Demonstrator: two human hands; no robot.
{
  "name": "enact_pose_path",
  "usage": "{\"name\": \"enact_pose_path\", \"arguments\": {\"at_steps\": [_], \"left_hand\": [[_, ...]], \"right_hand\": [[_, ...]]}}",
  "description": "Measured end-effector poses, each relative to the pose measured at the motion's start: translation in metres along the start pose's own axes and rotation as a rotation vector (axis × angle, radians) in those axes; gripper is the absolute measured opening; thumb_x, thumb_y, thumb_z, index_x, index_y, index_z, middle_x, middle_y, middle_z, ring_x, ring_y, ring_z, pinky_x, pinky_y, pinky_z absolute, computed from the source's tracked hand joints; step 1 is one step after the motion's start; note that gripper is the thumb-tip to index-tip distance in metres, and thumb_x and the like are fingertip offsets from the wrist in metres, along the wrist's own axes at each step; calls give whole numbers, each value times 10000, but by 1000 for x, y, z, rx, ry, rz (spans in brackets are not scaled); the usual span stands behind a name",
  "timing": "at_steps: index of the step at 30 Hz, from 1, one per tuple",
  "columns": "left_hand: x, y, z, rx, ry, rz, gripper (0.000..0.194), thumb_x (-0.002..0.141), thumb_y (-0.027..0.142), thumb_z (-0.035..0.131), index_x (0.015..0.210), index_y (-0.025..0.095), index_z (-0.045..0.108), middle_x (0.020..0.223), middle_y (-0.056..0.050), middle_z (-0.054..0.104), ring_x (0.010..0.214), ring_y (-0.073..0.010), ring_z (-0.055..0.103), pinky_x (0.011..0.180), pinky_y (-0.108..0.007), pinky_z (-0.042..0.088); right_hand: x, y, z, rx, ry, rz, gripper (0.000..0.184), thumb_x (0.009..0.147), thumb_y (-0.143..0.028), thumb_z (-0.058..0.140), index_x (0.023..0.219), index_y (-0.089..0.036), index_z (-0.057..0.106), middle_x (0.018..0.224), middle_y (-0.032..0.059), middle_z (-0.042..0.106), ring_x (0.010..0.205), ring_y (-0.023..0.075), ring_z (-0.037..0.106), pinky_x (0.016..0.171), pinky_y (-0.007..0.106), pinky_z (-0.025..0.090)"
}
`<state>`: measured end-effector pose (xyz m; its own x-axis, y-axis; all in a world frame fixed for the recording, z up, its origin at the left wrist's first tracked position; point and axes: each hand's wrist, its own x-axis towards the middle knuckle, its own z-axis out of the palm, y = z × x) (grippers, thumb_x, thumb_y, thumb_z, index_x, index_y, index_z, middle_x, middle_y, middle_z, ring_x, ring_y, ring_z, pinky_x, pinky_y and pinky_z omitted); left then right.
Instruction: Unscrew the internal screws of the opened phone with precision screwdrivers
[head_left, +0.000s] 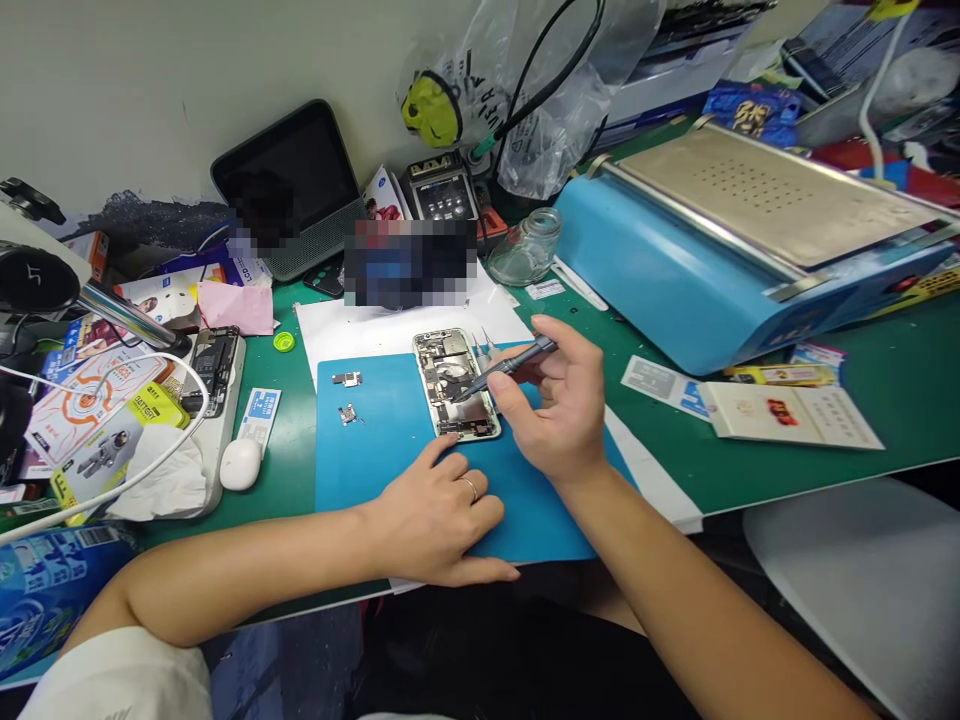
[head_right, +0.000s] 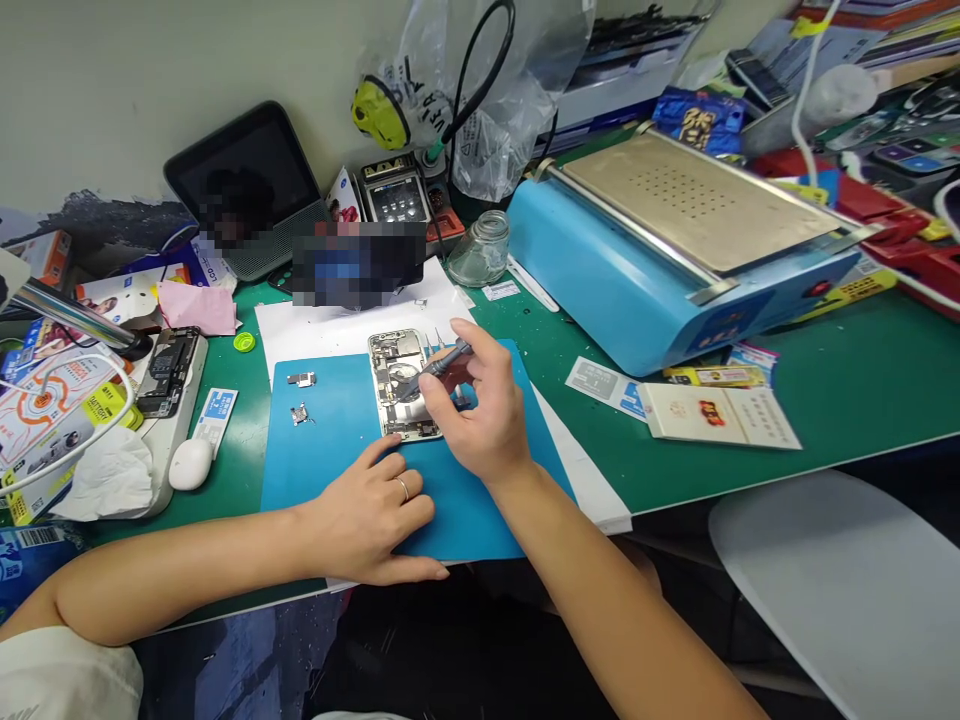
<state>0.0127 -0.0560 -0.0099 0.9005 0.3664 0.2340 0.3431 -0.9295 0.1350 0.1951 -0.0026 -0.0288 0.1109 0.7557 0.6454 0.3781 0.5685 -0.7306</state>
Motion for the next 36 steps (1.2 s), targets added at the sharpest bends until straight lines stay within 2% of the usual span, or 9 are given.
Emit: {"name": "enact_pose_path", "arguments": {"at_steps": [6,16,22,30,36], "left_hand": [[-1,1,0,4,0,0,546,951,709,536,826,182,607,782,-35,578,770,-227,519,1077,-521,370],[-1,0,1,-16,-31,-3,543,965,699,519,860,177,622,803,-45,596,801,-238,537,1101,-544,355],[-1,0,2,-18,-61,-11,532,976,687,504,866,181,622,815,-53,598,812,-241,544,1107,-548,348],[-1,1,2,-1,-15,-4,512,967,674,528,848,183,613,793,-43,585,789,-238,533,1090,-542,368],[-1,1,0,-3,-57,-11,519,975,677,513,865,181,621,809,-50,594,806,-244,544,1110,-569,343]], "right_hand": [[0,1,-1,24,5,3,585,914,-221,671,1449,-322,457,959,46,688,781,227,691,666,411,629],[-1,2,-1,8,13,33,569,908,-257,674,1431,-280,452,972,46,682,800,206,686,683,358,615],[-2,2,-1,-9,15,37,560,916,-275,670,1431,-282,451,997,55,693,810,212,688,704,372,616],[-1,-2,-1,-40,-31,-41,577,923,-217,652,1454,-303,443,986,48,681,771,211,676,691,403,629],[-2,-3,-1,-64,-44,-44,575,924,-222,642,1454,-294,432,992,47,681,791,216,676,704,411,634]]}}
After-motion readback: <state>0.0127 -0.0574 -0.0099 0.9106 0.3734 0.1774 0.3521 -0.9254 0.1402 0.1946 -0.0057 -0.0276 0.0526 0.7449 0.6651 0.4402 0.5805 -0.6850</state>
